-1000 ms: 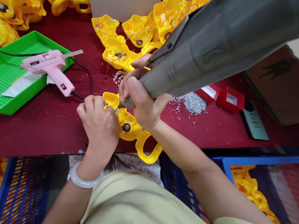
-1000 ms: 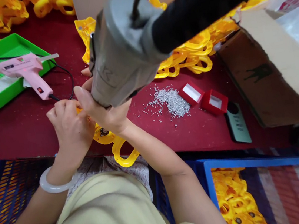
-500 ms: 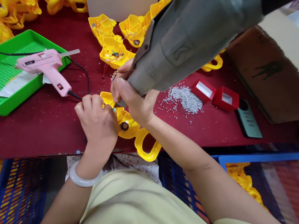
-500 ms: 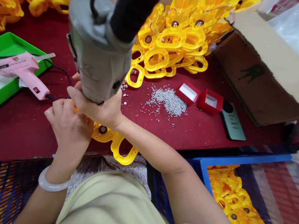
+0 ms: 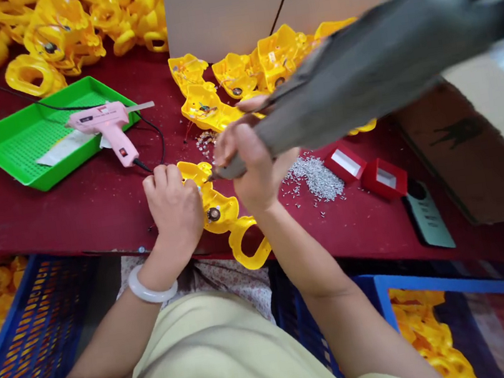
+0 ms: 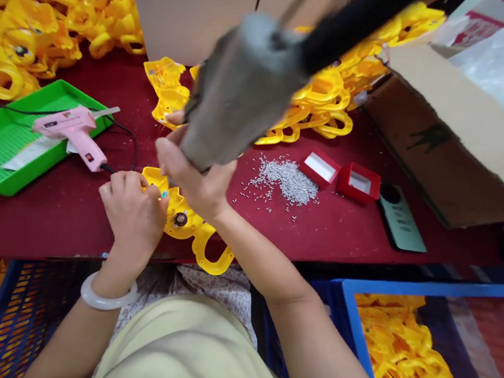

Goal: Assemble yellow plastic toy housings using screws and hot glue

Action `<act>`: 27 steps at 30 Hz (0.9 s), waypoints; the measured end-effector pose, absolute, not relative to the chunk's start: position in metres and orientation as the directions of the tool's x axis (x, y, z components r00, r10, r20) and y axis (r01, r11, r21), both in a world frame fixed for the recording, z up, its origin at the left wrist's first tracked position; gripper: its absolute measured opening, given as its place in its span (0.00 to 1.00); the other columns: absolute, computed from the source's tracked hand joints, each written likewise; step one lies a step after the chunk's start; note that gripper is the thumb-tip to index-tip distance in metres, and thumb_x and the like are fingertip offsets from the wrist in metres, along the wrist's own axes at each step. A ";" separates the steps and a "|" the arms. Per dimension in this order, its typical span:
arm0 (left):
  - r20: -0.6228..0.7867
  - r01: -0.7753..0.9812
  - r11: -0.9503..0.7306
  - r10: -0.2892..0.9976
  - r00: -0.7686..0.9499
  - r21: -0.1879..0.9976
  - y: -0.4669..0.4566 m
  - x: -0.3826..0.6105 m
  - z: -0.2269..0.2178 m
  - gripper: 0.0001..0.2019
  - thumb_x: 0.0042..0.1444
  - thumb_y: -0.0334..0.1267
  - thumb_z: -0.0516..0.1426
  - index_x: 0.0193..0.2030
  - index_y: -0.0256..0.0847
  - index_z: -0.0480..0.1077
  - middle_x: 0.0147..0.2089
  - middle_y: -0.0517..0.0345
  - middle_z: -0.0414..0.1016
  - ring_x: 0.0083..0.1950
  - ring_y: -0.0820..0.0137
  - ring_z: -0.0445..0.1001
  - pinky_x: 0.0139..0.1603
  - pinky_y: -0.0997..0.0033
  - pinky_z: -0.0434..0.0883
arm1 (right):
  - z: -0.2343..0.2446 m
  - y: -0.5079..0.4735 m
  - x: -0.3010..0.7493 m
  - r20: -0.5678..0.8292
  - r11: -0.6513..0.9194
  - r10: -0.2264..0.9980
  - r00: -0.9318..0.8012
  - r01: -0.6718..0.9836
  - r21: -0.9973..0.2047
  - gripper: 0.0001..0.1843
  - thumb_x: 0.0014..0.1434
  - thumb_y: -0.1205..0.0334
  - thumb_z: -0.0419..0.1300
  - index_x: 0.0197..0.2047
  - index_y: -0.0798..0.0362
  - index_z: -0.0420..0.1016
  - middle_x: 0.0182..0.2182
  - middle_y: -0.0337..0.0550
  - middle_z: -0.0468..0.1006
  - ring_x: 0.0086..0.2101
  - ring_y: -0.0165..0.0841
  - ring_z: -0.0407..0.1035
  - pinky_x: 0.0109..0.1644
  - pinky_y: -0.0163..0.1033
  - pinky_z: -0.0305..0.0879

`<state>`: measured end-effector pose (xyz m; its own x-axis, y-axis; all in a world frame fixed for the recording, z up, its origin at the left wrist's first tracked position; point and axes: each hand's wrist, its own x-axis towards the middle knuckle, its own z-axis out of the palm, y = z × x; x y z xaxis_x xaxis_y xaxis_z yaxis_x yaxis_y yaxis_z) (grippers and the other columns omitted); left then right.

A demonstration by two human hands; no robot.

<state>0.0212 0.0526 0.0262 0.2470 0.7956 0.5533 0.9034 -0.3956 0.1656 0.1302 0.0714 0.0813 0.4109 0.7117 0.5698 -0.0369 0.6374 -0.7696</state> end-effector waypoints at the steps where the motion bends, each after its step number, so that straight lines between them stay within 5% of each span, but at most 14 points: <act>1: 0.560 0.902 -0.400 0.791 0.248 0.165 0.050 0.021 0.028 0.10 0.56 0.29 0.53 0.24 0.39 0.69 0.35 0.46 0.70 0.45 0.55 0.65 0.41 0.54 0.62 | 0.088 0.065 0.136 0.598 0.704 0.663 0.450 -0.102 -0.703 0.11 0.50 0.53 0.62 0.36 0.41 0.66 0.16 0.26 0.62 0.13 0.28 0.58 0.16 0.38 0.60; 4: 0.539 0.900 -0.403 0.802 0.259 0.167 0.044 0.016 0.036 0.07 0.56 0.34 0.57 0.27 0.38 0.71 0.35 0.46 0.71 0.44 0.55 0.67 0.40 0.55 0.64 | 0.100 0.039 0.160 0.642 0.771 0.569 0.514 -0.060 -0.634 0.09 0.47 0.59 0.64 0.33 0.43 0.70 0.14 0.25 0.62 0.12 0.27 0.56 0.17 0.37 0.58; 7: 0.483 0.887 -0.443 0.809 0.333 0.130 0.050 0.006 0.046 0.06 0.58 0.37 0.58 0.36 0.37 0.75 0.40 0.45 0.74 0.46 0.54 0.70 0.42 0.55 0.67 | 0.095 0.009 0.190 0.589 0.694 0.567 0.576 0.052 -0.718 0.07 0.47 0.64 0.62 0.33 0.46 0.74 0.15 0.29 0.66 0.14 0.28 0.58 0.18 0.37 0.57; 12: 0.254 0.738 -0.667 0.734 0.629 0.099 0.077 -0.012 0.053 0.17 0.60 0.26 0.51 0.53 0.39 0.73 0.57 0.48 0.73 0.56 0.60 0.71 0.51 0.60 0.69 | 0.071 -0.039 0.233 0.424 0.408 0.489 0.763 0.229 -0.884 0.08 0.46 0.63 0.61 0.34 0.50 0.72 0.15 0.28 0.66 0.16 0.29 0.60 0.21 0.38 0.60; 17: 0.148 0.841 -0.541 0.830 0.538 -0.020 0.072 -0.021 0.055 0.12 0.61 0.28 0.51 0.43 0.34 0.75 0.44 0.46 0.74 0.43 0.60 0.74 0.41 0.63 0.70 | 0.054 -0.065 0.272 0.515 0.341 0.336 0.789 0.408 -0.847 0.15 0.42 0.63 0.59 0.37 0.49 0.71 0.19 0.32 0.72 0.18 0.32 0.64 0.26 0.44 0.65; 22: 0.191 0.875 -0.482 0.864 0.467 0.042 0.045 -0.030 0.054 0.09 0.61 0.33 0.53 0.40 0.34 0.75 0.42 0.47 0.73 0.41 0.62 0.72 0.38 0.65 0.68 | 0.038 -0.077 0.294 0.652 0.328 0.254 0.715 0.570 -0.753 0.17 0.43 0.59 0.63 0.40 0.47 0.73 0.23 0.38 0.74 0.22 0.38 0.69 0.34 0.55 0.69; 27: 0.249 0.901 -0.426 0.883 0.397 0.076 0.026 -0.036 0.049 0.11 0.62 0.37 0.54 0.40 0.34 0.76 0.39 0.48 0.72 0.39 0.61 0.72 0.35 0.65 0.67 | 0.047 -0.090 0.294 0.755 0.189 0.183 0.630 0.731 -0.656 0.26 0.44 0.38 0.67 0.44 0.40 0.77 0.41 0.50 0.79 0.43 0.51 0.75 0.53 0.65 0.68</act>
